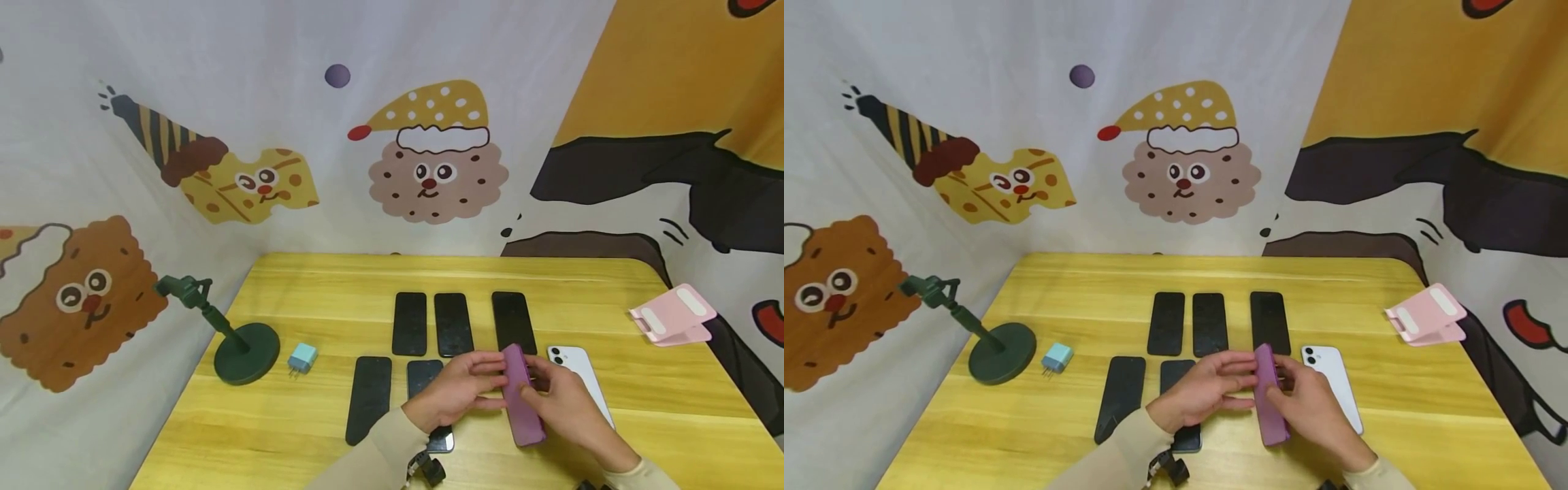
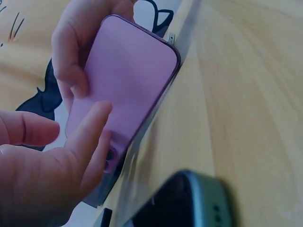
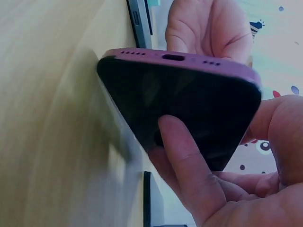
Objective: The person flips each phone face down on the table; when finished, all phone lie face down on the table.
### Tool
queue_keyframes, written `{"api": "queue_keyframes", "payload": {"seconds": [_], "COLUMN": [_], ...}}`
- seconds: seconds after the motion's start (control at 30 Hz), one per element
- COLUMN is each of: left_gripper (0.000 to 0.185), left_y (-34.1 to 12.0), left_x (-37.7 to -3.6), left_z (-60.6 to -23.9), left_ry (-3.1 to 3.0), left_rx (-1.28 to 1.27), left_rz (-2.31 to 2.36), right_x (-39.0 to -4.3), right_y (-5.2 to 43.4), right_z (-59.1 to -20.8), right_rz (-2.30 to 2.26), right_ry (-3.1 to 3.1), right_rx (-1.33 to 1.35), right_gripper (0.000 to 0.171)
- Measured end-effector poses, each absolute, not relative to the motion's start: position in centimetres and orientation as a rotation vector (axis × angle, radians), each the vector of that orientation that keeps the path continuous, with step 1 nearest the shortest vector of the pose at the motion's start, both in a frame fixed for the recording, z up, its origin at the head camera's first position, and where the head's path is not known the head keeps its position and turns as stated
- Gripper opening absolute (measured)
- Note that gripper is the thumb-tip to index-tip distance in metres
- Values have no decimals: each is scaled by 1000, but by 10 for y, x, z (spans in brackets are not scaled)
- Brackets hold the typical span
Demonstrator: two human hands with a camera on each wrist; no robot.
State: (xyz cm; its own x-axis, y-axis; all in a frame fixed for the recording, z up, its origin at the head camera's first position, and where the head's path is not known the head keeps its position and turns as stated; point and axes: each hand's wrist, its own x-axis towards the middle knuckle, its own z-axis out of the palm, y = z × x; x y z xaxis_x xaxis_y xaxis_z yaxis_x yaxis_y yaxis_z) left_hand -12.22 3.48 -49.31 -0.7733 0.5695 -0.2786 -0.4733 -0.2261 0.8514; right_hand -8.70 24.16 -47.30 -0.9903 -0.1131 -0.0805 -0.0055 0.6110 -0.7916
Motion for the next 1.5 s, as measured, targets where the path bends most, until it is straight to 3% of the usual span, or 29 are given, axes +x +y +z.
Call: {"api": "queue_keyframes", "payload": {"seconds": [0.5, 0.8, 1.1, 1.5], "left_gripper": [31, 23, 38, 42], "left_y": [34, 33, 36, 37], "left_x": [-121, -121, -114, -113], "left_z": [-505, -505, -497, -484], "left_ry": [1392, 1435, 1637, 1885], "left_rx": [58, 0, 22, 85], "left_rz": [2052, 2096, 1998, 1741], "right_x": [-83, -85, -88, -89], "right_y": [234, 236, 248, 253], "right_z": [-445, -454, -480, -494], "right_rz": [-1418, -1385, -1234, -935], "right_ry": [2815, 2829, 2850, 2922], "right_rx": [-183, -114, -54, -152], "right_gripper": [52, 52, 57, 56]}}
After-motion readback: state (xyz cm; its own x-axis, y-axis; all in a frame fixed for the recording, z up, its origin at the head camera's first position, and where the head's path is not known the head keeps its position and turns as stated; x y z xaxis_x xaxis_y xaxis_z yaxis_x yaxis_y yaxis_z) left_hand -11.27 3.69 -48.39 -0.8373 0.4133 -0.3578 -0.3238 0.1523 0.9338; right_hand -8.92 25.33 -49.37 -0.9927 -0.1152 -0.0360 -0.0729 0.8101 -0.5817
